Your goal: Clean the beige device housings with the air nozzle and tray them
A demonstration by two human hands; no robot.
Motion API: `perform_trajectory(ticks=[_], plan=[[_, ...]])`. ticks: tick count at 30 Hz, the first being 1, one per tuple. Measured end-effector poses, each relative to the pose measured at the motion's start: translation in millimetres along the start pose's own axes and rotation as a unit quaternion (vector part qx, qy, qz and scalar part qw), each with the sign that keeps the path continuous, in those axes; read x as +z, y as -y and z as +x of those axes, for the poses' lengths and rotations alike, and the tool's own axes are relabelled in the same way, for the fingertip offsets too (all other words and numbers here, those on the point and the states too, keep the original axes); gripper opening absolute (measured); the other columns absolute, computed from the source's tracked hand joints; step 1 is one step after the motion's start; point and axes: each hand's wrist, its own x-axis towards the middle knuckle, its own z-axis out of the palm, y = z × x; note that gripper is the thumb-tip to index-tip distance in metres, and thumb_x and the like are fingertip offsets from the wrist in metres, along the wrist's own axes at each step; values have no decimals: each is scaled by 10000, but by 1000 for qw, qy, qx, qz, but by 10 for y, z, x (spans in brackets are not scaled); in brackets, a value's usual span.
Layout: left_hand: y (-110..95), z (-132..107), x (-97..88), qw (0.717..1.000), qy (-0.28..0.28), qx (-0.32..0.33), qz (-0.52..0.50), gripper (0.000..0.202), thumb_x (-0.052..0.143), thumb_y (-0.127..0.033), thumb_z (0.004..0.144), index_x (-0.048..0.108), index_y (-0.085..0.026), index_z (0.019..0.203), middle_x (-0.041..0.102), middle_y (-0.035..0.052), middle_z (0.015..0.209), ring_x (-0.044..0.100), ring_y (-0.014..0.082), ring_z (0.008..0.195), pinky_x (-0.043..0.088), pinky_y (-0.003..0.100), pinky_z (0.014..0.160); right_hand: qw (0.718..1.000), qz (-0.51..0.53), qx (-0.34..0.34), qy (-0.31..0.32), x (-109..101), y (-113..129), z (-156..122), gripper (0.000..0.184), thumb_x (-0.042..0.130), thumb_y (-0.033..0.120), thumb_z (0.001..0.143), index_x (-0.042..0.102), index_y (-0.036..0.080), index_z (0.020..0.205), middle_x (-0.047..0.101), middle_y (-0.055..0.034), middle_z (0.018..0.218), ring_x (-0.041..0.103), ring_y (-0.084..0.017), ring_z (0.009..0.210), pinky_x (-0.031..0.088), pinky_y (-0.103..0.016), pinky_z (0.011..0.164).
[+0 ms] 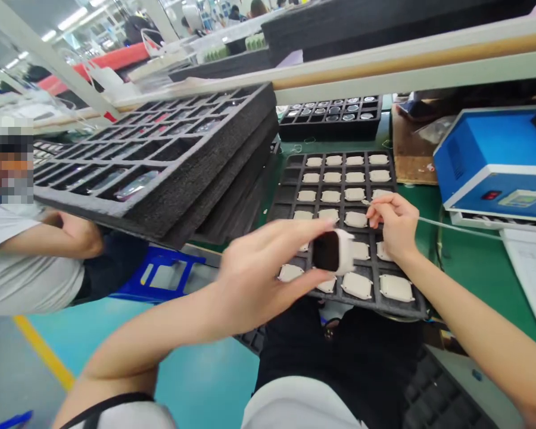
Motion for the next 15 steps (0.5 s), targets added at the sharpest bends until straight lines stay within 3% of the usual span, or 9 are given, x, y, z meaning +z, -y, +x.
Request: perform_trajectory(ticks=[2,3,5,7,10,15], plan=[[316,351,327,988,108,106,-20,434,788,-210,614,691,-209,1037,677,54,1081,601,262,1038,429,362,981,1000,4,-7,-1,-4,1,-5,58,534,115,651,581,149,653,582,34,487,458,-66,348,346,-179,363],[479,577,449,981,124,129,-72,436,762,-212,651,667,-200,1076,674,58,1088,616,244,1016,451,358,956,1000,6,-13,-2,-6,5,-9,58,533,113,651,578,150,649,580,35,482,460,-68,348,349,-181,366],[779,1019,627,966,135,126,-180,467,767,-233,651,645,-204,1101,672,51,1085,624,221,1001,463,339,931,1000,12,-27,-7,-11,17,-19,62,529,108,647,570,153,633,571,37,467,460,-70,349,353,-182,369],[1008,1336,736,950,139,62,-273,457,780,-285,636,655,-204,1068,687,43,1042,639,209,974,460,335,923,999,24,-39,-11,-17,26,-25,73,520,102,646,560,157,621,561,40,453,459,-71,354,353,-181,371],[1195,1503,783,933,179,-19,-313,392,793,-309,618,693,-162,967,713,65,951,668,216,898,466,361,904,998,37,-44,-7,-23,27,-29,84,510,103,658,550,164,617,556,40,453,461,-74,370,358,-184,380],[1253,1472,723,921,254,-43,-294,343,763,-271,674,711,-187,1003,722,70,973,663,226,933,440,386,946,998,30,-47,26,-22,9,-27,109,503,90,670,565,165,621,551,35,442,460,-79,369,354,-194,377]])
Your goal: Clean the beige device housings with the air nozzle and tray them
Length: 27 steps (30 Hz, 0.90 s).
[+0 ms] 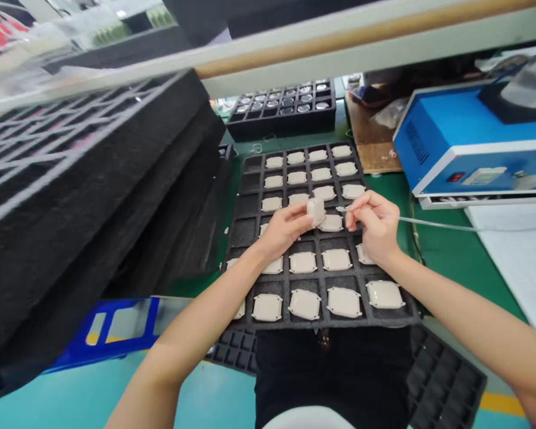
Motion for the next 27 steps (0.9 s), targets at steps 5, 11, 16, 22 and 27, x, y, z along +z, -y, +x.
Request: perform_trajectory(ticks=[5,11,16,22,27], plan=[[23,41,-32,998,36,6,52,376,749,-242,695,691,-225,1066,694,56,1097,589,253,1100,379,393,1014,999,-23,-17,22,11,-20,11,130,503,80,683,568,179,628,548,38,460,463,-82,372,353,-202,371],[47,51,-54,994,51,23,98,415,752,-284,694,677,-240,1099,661,42,1171,538,276,1171,377,397,1026,998,-47,-25,46,13,-51,7,145,516,88,758,567,175,654,533,36,510,459,-74,397,385,-220,415],[49,51,-63,991,60,31,115,401,735,-286,717,670,-251,1111,644,30,1200,527,273,1186,385,391,1025,997,-55,-20,52,14,-63,10,143,517,108,779,561,177,662,529,43,514,461,-70,399,381,-212,414],[42,47,-65,989,73,40,122,396,720,-277,738,659,-249,1128,639,33,1208,513,275,1202,381,394,1030,997,-48,-42,47,28,-64,24,159,538,91,753,555,190,630,530,46,483,455,-70,366,365,-221,392],[45,63,-76,986,79,52,136,380,711,-293,746,663,-251,1121,653,25,1184,529,270,1185,387,396,1027,998,-29,-47,43,33,-65,32,202,508,11,707,585,180,627,541,46,474,474,-73,363,358,-224,372]])
